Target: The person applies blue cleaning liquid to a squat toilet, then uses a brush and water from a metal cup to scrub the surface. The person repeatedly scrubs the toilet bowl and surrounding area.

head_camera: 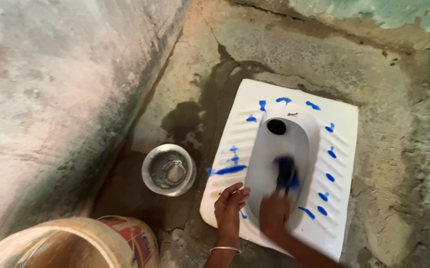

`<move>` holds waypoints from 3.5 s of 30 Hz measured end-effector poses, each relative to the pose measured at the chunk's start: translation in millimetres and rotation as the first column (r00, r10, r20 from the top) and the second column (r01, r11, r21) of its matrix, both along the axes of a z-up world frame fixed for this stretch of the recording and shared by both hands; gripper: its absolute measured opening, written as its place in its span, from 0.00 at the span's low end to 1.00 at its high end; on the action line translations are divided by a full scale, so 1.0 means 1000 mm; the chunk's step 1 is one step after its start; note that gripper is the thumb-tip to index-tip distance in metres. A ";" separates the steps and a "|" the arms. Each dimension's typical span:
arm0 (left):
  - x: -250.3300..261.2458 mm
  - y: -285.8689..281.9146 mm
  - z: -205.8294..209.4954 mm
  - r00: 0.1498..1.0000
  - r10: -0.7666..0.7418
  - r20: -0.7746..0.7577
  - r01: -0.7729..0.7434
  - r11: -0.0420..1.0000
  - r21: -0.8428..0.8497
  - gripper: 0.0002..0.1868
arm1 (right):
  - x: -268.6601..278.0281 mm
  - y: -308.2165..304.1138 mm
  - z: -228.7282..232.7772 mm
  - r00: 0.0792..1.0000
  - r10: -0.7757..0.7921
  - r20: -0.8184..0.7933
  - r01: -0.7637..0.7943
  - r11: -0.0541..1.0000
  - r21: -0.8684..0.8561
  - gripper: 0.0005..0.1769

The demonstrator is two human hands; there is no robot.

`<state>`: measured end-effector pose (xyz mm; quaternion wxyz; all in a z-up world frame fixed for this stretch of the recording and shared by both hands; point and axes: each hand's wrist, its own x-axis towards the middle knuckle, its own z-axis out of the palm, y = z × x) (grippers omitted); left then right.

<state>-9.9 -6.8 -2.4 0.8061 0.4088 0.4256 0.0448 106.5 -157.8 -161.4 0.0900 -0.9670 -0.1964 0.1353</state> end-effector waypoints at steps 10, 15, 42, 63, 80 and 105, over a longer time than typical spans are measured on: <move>-0.007 -0.003 0.017 0.998 0.016 0.054 -0.017 1.000 0.019 0.15 | 0.041 -0.010 0.028 0.990 -0.085 -0.109 0.102 0.982 0.157 0.26; -0.010 -0.006 0.013 0.993 0.064 0.103 -0.070 0.996 0.054 0.14 | -0.011 -0.053 0.059 0.964 -0.043 -0.261 0.137 0.926 0.351 0.26; -0.025 -0.016 0.019 0.997 -0.058 0.046 0.048 0.982 0.184 0.16 | -0.009 -0.040 0.019 0.974 -0.142 -0.174 0.195 0.921 0.336 0.30; -0.014 -0.005 -0.003 1.000 -0.030 -0.005 0.030 0.999 -0.029 0.16 | -0.041 -0.019 0.018 0.994 -0.100 -0.049 0.112 0.901 0.418 0.34; -0.004 0.021 -0.041 0.998 0.056 -0.028 -0.059 0.992 -0.115 0.16 | -0.058 -0.015 -0.015 0.985 -0.156 -0.072 0.171 0.935 0.311 0.38; -0.026 0.019 -0.004 0.996 0.079 -0.034 -0.082 0.994 -0.072 0.16 | 0.028 -0.051 -0.003 0.951 0.014 0.309 0.064 0.969 -0.240 0.33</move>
